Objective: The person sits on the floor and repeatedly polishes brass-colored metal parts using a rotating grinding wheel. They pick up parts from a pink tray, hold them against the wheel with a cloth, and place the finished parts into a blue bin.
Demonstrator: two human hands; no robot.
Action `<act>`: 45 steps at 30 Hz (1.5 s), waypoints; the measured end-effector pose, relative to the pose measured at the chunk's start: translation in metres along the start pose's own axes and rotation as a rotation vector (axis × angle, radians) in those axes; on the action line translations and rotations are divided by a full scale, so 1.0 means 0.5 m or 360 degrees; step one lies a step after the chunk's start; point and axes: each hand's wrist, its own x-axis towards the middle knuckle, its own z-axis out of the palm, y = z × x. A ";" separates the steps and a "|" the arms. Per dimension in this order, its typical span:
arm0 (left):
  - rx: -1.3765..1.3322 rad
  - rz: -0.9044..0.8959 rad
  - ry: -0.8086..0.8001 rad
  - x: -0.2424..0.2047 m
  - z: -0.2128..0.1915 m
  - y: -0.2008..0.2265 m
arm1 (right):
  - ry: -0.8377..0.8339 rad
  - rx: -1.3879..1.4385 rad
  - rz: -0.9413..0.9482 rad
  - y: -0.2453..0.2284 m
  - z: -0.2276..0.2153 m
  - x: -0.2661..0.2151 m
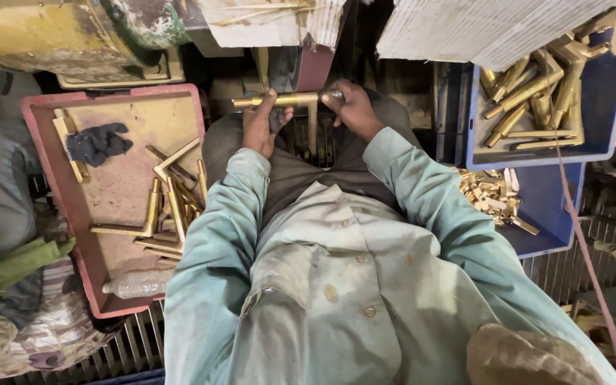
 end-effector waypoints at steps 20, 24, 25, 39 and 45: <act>0.0012 0.0068 0.0066 -0.013 0.002 0.018 | -0.0076 0.0053 0.0184 -0.027 0.016 0.023; 0.0029 0.0026 0.0077 -0.006 0.008 0.003 | -0.0042 0.0151 0.0140 0.004 0.005 0.024; 0.0038 0.0028 0.0066 -0.005 0.009 -0.001 | -0.0034 0.0168 0.0147 0.010 0.003 0.024; 0.0046 0.0223 -0.0285 -0.205 0.088 0.086 | 0.0380 -0.0476 -0.0798 -0.197 -0.042 -0.235; 0.0063 0.0514 -0.0824 -0.318 0.125 0.132 | 0.0630 -0.0777 -0.1273 -0.307 -0.050 -0.354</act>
